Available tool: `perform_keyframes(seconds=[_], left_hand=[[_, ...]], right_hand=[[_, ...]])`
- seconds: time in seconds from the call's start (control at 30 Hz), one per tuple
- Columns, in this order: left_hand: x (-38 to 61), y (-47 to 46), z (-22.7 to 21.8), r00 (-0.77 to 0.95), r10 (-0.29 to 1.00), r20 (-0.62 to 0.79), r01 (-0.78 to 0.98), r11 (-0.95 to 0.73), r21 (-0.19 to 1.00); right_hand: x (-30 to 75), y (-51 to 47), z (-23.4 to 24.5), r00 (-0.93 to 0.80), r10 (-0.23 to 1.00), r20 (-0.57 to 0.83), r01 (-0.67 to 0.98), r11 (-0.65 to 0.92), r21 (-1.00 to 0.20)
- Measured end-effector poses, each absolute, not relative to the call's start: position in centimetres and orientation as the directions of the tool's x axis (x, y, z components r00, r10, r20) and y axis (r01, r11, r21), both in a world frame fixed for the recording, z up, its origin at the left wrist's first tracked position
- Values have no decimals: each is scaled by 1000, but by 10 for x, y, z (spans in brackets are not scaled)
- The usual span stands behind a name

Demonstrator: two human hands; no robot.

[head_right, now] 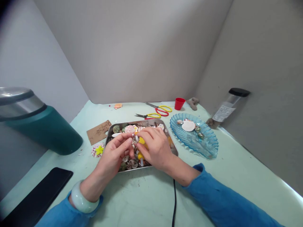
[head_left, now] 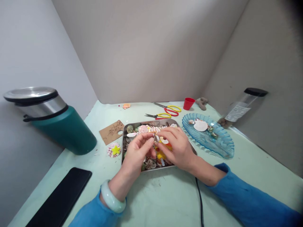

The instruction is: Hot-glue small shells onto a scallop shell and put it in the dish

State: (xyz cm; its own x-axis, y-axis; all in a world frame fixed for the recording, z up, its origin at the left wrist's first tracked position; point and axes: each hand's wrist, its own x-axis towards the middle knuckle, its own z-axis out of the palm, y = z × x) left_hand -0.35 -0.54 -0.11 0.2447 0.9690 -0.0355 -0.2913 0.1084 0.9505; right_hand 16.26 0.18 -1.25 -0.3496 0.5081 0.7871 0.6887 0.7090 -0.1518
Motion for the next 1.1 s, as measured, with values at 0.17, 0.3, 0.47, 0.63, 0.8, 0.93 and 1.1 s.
perform_keyframes(seconds=[0.17, 0.3, 0.47, 0.63, 0.8, 0.93, 1.1], left_hand=[[-3, -7, 1, 209, 975, -68, -291, 129, 948], [-4, -6, 0, 210, 976, -58, -301, 121, 946], [-5, -4, 0, 229, 968, -101, -297, 168, 940], [-5, -3, -2, 227, 965, -132, -298, 198, 934], [-6, -3, -3, 229, 964, -138, -305, 205, 930], [-6, -4, -1, 249, 960, -130, -304, 205, 930], [-6, -5, 1, 288, 951, -114, -312, 206, 927]], right_hand=[[163, 1, -12, -381, 512, 769, 664, 731, -158], [163, -1, -11, -393, 507, 767, 644, 747, -164], [164, -1, -9, -398, 489, 776, 620, 767, -166], [164, 0, -9, -401, 474, 784, 610, 777, -158], [165, 1, -10, -396, 461, 794, 593, 789, -162], [165, 1, -8, -382, 483, 788, 592, 783, -193], [164, 0, -6, -378, 482, 790, 570, 794, -212]])
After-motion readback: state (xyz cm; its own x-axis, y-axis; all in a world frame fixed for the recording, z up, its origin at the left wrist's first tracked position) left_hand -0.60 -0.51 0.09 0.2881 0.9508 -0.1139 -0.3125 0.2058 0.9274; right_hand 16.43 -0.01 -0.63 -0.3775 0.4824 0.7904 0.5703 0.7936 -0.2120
